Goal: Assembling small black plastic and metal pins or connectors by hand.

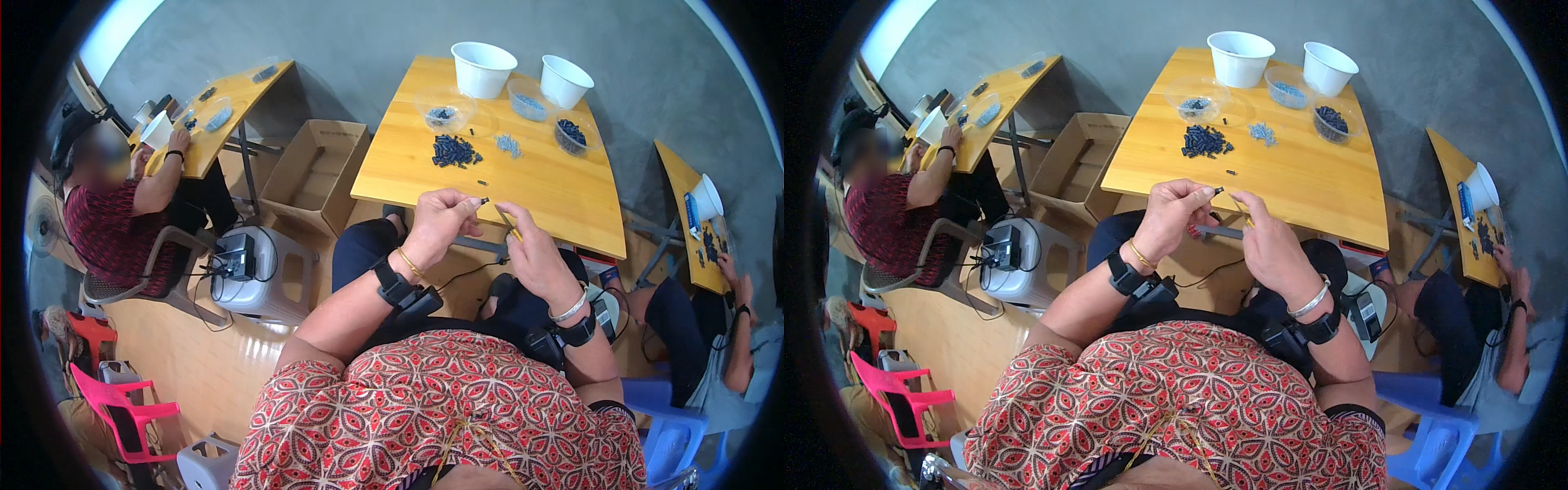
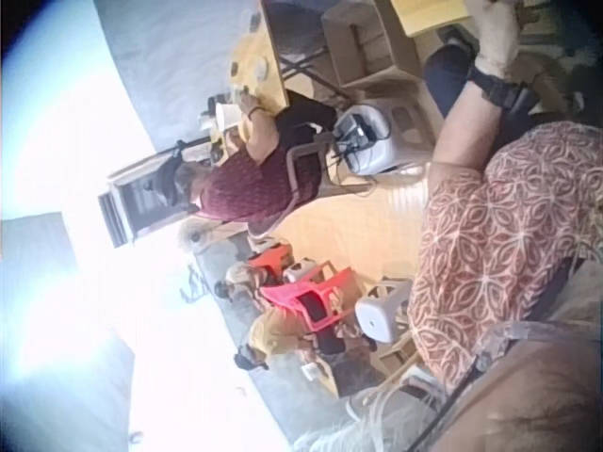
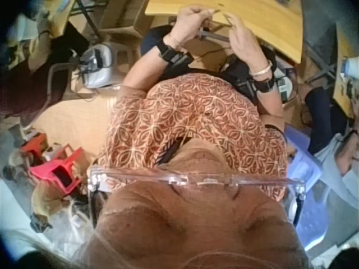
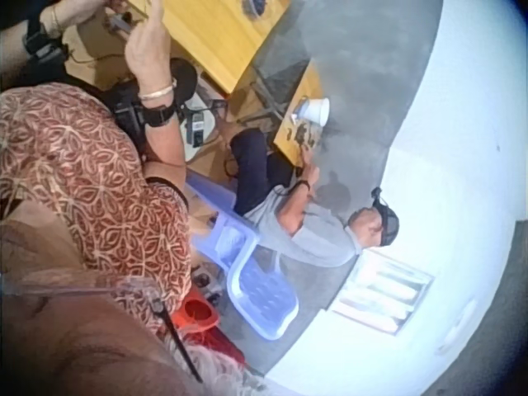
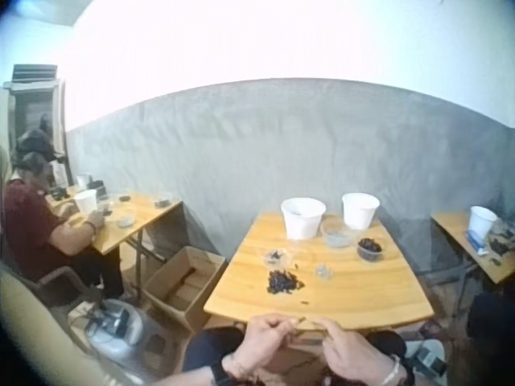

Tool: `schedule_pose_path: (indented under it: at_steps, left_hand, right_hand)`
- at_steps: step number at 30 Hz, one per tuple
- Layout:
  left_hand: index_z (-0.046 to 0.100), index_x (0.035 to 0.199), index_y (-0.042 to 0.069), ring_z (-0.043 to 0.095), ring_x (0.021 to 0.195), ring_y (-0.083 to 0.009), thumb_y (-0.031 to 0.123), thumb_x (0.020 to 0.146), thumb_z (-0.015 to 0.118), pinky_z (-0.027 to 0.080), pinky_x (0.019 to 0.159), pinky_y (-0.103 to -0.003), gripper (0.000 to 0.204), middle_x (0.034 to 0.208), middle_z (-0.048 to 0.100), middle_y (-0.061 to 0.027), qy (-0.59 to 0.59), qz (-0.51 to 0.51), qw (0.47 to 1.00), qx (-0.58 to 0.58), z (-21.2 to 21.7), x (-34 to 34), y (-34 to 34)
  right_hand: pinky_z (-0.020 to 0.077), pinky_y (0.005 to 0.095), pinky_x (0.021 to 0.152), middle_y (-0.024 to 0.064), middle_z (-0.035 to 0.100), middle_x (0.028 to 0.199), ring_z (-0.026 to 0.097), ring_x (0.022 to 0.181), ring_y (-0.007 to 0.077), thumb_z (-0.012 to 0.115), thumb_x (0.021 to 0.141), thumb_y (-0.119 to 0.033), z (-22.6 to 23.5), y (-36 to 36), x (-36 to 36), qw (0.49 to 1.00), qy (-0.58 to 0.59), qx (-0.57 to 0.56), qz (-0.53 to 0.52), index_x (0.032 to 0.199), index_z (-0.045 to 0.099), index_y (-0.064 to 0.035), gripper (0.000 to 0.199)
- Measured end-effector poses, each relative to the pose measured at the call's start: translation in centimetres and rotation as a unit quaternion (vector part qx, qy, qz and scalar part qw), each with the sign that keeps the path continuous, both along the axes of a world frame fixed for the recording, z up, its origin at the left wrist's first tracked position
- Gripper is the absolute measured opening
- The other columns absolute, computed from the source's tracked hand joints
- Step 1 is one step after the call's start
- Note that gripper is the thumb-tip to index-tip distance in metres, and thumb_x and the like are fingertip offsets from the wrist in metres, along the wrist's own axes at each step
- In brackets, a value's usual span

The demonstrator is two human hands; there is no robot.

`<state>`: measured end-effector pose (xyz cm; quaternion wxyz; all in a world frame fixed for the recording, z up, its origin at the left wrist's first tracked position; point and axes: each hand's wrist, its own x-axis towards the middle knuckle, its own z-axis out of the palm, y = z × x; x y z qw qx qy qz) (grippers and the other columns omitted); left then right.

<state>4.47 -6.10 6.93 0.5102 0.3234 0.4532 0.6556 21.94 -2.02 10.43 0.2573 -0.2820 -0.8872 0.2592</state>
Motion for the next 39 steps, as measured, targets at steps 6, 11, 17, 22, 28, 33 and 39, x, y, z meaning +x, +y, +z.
schedule_pose_path:
  at_steps: [6,11,17,22,28,33,39]
  left_hand:
    - [0.06,0.084,-0.002,0.059,0.062,-0.0153,0.012,0.087,0.057,0.053,0.061,-0.028,0.014,0.07,0.058,-0.0051,-0.173,-0.086,0.981,-0.022,-1.6,-1.5,1.1]
    - [0.06,0.085,-0.002,0.059,0.064,-0.0145,0.013,0.088,0.056,0.055,0.062,-0.028,0.015,0.073,0.058,-0.0053,-0.18,-0.088,0.979,-0.037,-1.6,-2.0,1.7]
    - [0.06,0.085,-0.001,0.058,0.062,-0.0126,0.015,0.089,0.056,0.055,0.061,-0.027,0.017,0.071,0.058,-0.0045,-0.176,-0.088,0.979,-0.051,-2.3,-2.3,1.6]
    - [0.061,0.084,-0.001,0.057,0.06,-0.0115,0.016,0.088,0.057,0.055,0.059,-0.027,0.018,0.069,0.058,-0.0042,-0.164,-0.081,0.982,-0.051,-2.8,-2.1,2.0]
    - [0.061,0.084,-0.001,0.057,0.061,-0.0105,0.016,0.088,0.057,0.055,0.058,-0.028,0.018,0.069,0.058,-0.0037,-0.121,-0.08,0.989,-0.035,-3.0,-2.0,2.0]
    - [0.061,0.087,-0.001,0.058,0.062,-0.0114,0.014,0.088,0.057,0.056,0.065,-0.03,0.015,0.071,0.06,-0.004,-0.199,-0.05,0.979,-0.004,-3.0,-1.7,2.4]
    - [0.063,0.089,-0.001,0.06,0.073,-0.0111,0.005,0.085,0.059,0.051,0.064,-0.024,0.008,0.079,0.063,-0.0053,-0.006,0.033,0.999,0.023,-4.0,-0.9,3.6]
  right_hand:
    - [0.0435,0.0483,0.073,0.0245,0.057,0.094,0.056,0.085,0.0415,0.049,0.084,-0.013,-6.5,11.9,2.1,0.977,-0.016,0.123,-0.174,0.117,0.046,-0.0072,0.033]
    - [0.0454,0.043,0.07,0.0203,0.053,0.101,0.055,0.083,0.038,0.051,0.085,-0.015,-8.8,16.4,1.8,0.935,-0.166,0.172,-0.263,0.116,0.048,-0.0056,0.032]
    - [0.0464,0.0354,0.07,0.0137,0.056,0.089,0.058,0.078,0.0269,0.054,0.085,-0.011,-7.7,13.4,0.0,0.985,0.031,0.101,-0.138,0.108,0.054,-0.0031,0.024]
    - [0.0448,0.0266,0.065,0.0086,0.056,0.076,0.055,0.07,0.0168,0.054,0.085,-0.006,-4.2,7.6,-2.9,0.983,0.159,-0.093,0.022,0.098,0.057,0.0,0.014]
    - [0.0452,0.0254,0.067,0.0048,0.057,0.078,0.055,0.072,0.0136,0.056,0.084,-0.005,-3.8,6.9,-3.9,0.987,0.126,-0.06,0.085,0.094,0.056,0.0013,0.011]
    - [0.0462,0.0282,0.063,0.0105,0.059,0.077,0.059,0.07,0.0196,0.057,0.082,-0.002,-5.4,6.5,-4.7,0.976,0.186,-0.103,0.047,0.089,0.056,-0.0001,0.008]
    - [0.0459,0.0325,0.062,0.0119,0.056,0.076,0.057,0.068,0.0266,0.058,0.079,-0.001,-7.4,6.5,-5.8,0.973,0.227,-0.037,-0.003,0.085,0.055,-0.0011,0.006]
